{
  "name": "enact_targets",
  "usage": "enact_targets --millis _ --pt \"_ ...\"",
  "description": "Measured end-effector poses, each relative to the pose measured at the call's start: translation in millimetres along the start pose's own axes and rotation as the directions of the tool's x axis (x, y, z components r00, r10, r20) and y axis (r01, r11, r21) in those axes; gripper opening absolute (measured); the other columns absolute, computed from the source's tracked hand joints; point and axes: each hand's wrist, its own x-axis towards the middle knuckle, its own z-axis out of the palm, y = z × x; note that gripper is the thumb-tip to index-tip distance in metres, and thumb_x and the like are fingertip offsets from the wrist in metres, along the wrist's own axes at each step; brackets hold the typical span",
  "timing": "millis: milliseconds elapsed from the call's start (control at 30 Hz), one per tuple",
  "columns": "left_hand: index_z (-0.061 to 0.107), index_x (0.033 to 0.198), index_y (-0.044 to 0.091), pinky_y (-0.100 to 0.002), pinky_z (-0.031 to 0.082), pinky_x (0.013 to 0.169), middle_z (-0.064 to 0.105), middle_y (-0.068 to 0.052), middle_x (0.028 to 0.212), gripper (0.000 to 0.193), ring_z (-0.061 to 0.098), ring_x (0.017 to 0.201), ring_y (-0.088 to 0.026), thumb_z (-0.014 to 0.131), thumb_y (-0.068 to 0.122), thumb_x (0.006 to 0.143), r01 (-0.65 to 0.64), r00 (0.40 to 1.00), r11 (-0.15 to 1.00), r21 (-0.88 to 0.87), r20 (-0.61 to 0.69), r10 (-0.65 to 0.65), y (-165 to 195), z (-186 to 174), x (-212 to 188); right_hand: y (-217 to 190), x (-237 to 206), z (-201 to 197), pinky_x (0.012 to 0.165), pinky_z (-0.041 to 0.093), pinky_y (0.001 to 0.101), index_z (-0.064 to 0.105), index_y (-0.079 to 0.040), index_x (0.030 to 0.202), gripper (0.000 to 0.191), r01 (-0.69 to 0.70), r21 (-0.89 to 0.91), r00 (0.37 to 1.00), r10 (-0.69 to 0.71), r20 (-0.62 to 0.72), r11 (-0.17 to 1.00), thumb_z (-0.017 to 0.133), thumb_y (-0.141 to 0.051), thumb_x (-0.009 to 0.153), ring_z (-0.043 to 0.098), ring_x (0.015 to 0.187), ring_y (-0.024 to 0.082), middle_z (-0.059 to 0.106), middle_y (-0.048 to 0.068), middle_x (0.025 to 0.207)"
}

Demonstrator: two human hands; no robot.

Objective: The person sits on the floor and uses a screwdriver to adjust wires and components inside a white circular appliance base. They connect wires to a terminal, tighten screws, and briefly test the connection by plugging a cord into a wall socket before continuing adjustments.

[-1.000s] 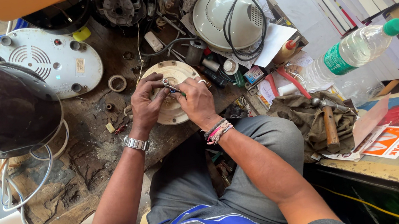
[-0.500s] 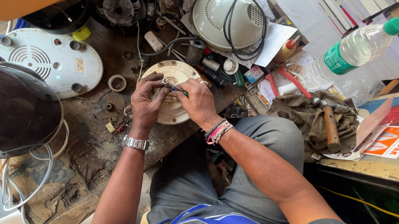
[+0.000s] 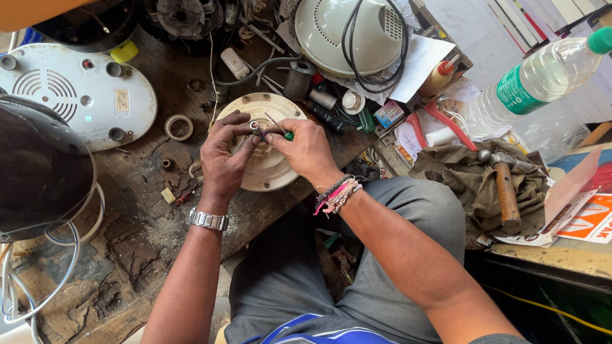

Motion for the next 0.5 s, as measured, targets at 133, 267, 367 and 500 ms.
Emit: enact_targets --millis 133,267,367,500 --pt "0.075 0.103 0.009 -0.041 0.051 0.113 0.068 -0.008 0.132 0.015 0.057 0.136 -0.026 0.08 0.012 0.089 -0.031 0.999 0.999 -0.013 0.009 0.032 -2.8 0.2 -0.7 4.9 2.3 3.7 0.07 0.061 0.0308 0.079 -0.007 0.104 0.02 0.021 0.042 1.0 -0.021 -0.001 0.999 0.076 -0.019 0.088 0.076 0.076 0.017 0.08 0.01 0.087" --pt "0.075 0.102 0.011 -0.041 0.051 0.114 0.069 -0.007 0.132 0.016 0.057 0.137 -0.026 0.081 0.014 0.088 -0.03 0.999 0.998 -0.048 0.023 0.031 -4.1 0.5 -0.2 10.4 1.4 9.2 0.074 0.062 0.0308 0.078 -0.007 0.101 0.014 0.197 0.044 0.98 -0.194 -0.05 0.979 0.075 -0.014 0.09 0.076 0.082 0.018 0.079 0.009 0.092" --pt "0.076 0.102 0.012 -0.041 0.051 0.115 0.069 -0.006 0.132 0.016 0.056 0.138 -0.026 0.081 0.014 0.087 -0.031 0.999 0.999 -0.033 0.04 0.032 -2.6 0.4 0.9 9.2 4.3 5.6 0.076 0.062 0.0311 0.077 -0.006 0.099 0.011 0.221 0.064 0.974 -0.216 -0.071 0.973 0.074 -0.013 0.091 0.077 0.084 0.017 0.079 0.008 0.093" --pt "0.075 0.102 0.01 -0.041 0.05 0.114 0.068 -0.007 0.132 0.016 0.056 0.137 -0.026 0.081 0.012 0.087 -0.057 0.996 0.998 -0.033 0.063 0.059 -0.8 -0.9 1.7 -0.9 14.7 -16.9 0.073 0.06 0.0313 0.076 -0.006 0.106 0.022 0.187 -0.082 0.981 -0.181 0.072 0.979 0.077 -0.02 0.088 0.075 0.082 0.017 0.077 0.007 0.094"
